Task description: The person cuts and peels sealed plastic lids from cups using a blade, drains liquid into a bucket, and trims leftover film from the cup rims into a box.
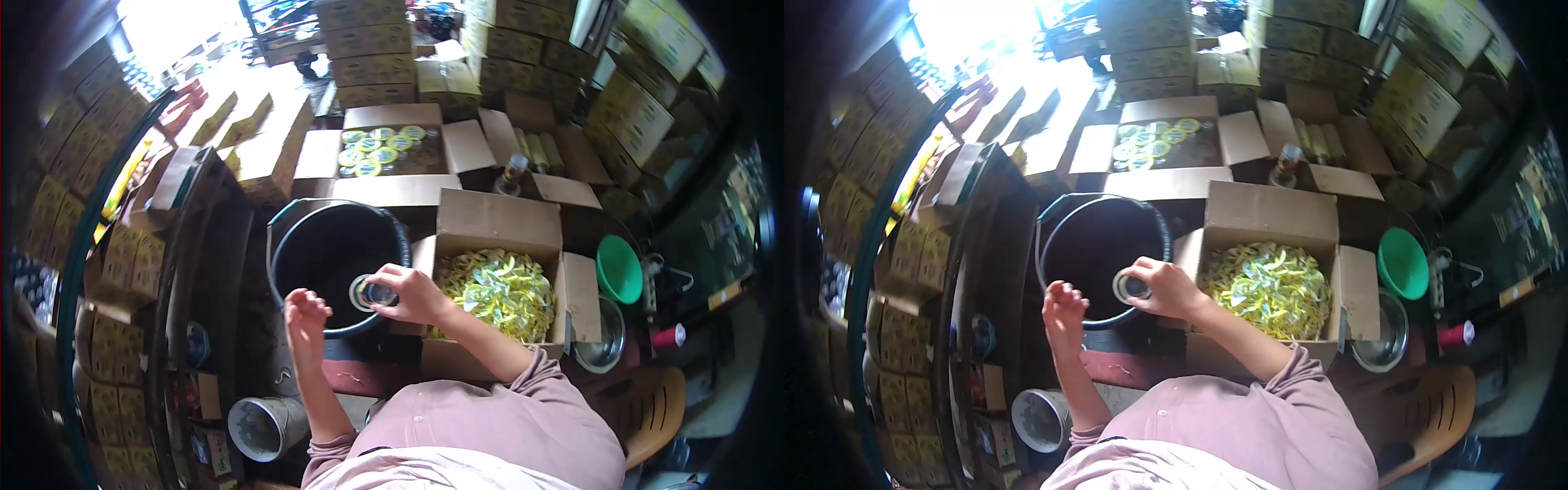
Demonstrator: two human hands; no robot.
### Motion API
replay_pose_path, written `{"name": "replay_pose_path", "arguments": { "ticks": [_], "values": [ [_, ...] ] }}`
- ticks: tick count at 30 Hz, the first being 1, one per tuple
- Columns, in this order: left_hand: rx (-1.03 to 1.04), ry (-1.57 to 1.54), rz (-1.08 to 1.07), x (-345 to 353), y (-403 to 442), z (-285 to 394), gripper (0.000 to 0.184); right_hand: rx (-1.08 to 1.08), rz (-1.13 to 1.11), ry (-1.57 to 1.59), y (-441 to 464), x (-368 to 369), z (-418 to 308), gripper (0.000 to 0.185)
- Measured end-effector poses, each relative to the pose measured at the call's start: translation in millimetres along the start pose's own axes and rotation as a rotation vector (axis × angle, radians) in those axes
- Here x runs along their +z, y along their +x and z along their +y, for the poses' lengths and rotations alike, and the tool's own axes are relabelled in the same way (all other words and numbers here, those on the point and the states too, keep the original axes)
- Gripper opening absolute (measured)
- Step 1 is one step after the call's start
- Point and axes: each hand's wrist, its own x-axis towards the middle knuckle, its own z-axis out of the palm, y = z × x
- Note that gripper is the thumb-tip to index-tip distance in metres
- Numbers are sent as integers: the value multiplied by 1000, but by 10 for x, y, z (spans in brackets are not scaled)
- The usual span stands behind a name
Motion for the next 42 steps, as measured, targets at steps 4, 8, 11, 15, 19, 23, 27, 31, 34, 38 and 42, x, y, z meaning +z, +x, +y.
{"name": "replay_pose_path", "arguments": {
  "ticks": [4, 8, 11, 15, 19, 23, 27, 31, 34, 38, 42],
  "values": [
    [296, 690, 214, -33, 52, -177, 25, 256, 403, 222, -110, -240, 87, 40],
    [399, 1239, 208, -52, -12, -415, 30, 148, 931, 86, -205, -929, 795, 40],
    [332, 1358, 197, 80, 36, -431, 30, 190, 1097, -201, -201, -1871, 1081, 39],
    [258, 1416, 214, 118, 84, -402, 30, 284, 1053, -612, -61, -2666, 1556, 39],
    [206, 1456, 247, 140, 102, -422, 29, 409, 851, -676, 110, -2804, 2214, 37],
    [162, 1486, 256, 144, 122, -435, 28, 453, 727, -666, 33, -2455, 2881, 51],
    [116, 1488, 243, 188, 153, -431, 26, 543, 751, -520, -196, -2100, 3265, 75],
    [80, 1529, 250, 169, 153, -431, 27, 604, 731, -477, -326, -2004, 3455, 72],
    [52, 1550, 266, 214, 187, -446, 26, 618, 734, -492, -367, -1972, 3542, 70],
    [31, 1563, 279, 217, 174, -459, 25, 664, 702, -449, -402, -1979, 3657, 70],
    [58, 1557, 275, 222, 185, -444, 24, 678, 681, -481, -374, -1997, 3521, 70]
  ]
}}
